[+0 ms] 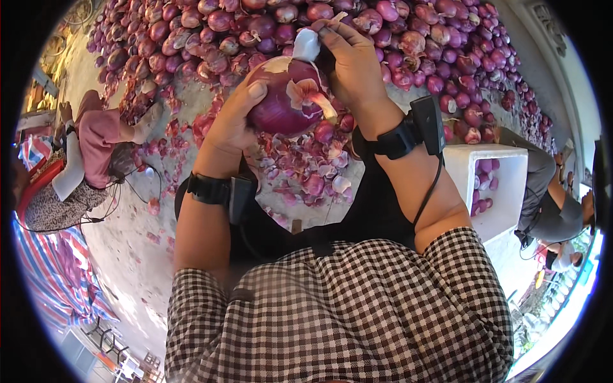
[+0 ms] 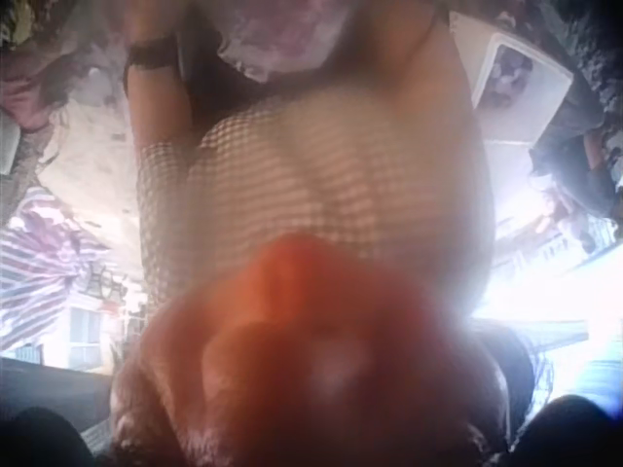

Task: The recorder is peeling large red onions by hand while sitting on the floor amidst a large pile of onions.

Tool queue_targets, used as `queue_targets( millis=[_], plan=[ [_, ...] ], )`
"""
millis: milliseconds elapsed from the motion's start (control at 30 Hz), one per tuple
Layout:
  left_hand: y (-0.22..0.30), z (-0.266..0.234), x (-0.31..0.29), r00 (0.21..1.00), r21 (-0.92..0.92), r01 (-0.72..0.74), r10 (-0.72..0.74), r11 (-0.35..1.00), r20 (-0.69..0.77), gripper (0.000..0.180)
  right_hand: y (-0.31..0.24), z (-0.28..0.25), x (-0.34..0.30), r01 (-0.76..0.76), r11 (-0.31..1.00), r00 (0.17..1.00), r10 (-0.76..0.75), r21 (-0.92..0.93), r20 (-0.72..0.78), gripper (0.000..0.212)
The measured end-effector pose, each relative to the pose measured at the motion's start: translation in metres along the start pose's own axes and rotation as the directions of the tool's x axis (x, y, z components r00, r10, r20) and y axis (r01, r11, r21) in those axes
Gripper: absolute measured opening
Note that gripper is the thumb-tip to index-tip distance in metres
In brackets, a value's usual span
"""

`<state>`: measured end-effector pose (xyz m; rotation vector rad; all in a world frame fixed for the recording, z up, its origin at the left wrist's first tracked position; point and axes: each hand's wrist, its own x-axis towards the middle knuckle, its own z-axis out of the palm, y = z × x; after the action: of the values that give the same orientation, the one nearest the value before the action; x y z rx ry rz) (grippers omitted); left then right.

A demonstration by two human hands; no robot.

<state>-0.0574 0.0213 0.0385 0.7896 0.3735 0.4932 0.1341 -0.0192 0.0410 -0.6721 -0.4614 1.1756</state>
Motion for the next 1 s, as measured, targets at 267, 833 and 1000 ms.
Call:
queue_targets(
  millis=[267, 833, 1000],
  plan=[
    [0.002, 0.013, 0.000, 0.992, 0.146, -0.114, 0.105, 0.983, 0.068, 0.091, -0.006, -0.032, 0.011, -0.022, 0.963, 0.999, 0.028, 0.270, -0.018, 0.014],
    [0.017, 0.018, 0.000, 0.975, 0.264, -0.197, 0.216, 0.944, -0.047, 0.094, -0.039, -0.006, -0.024, -0.036, 0.732, 0.855, 0.375, -0.680, 0.359, 0.071],
    [0.018, 0.012, -0.003, 0.987, 0.235, -0.145, 0.158, 0.961, -0.039, 0.090, -0.041, -0.007, -0.023, 0.024, 0.677, 0.826, 0.401, -0.735, 0.396, 0.064]
  ],
)
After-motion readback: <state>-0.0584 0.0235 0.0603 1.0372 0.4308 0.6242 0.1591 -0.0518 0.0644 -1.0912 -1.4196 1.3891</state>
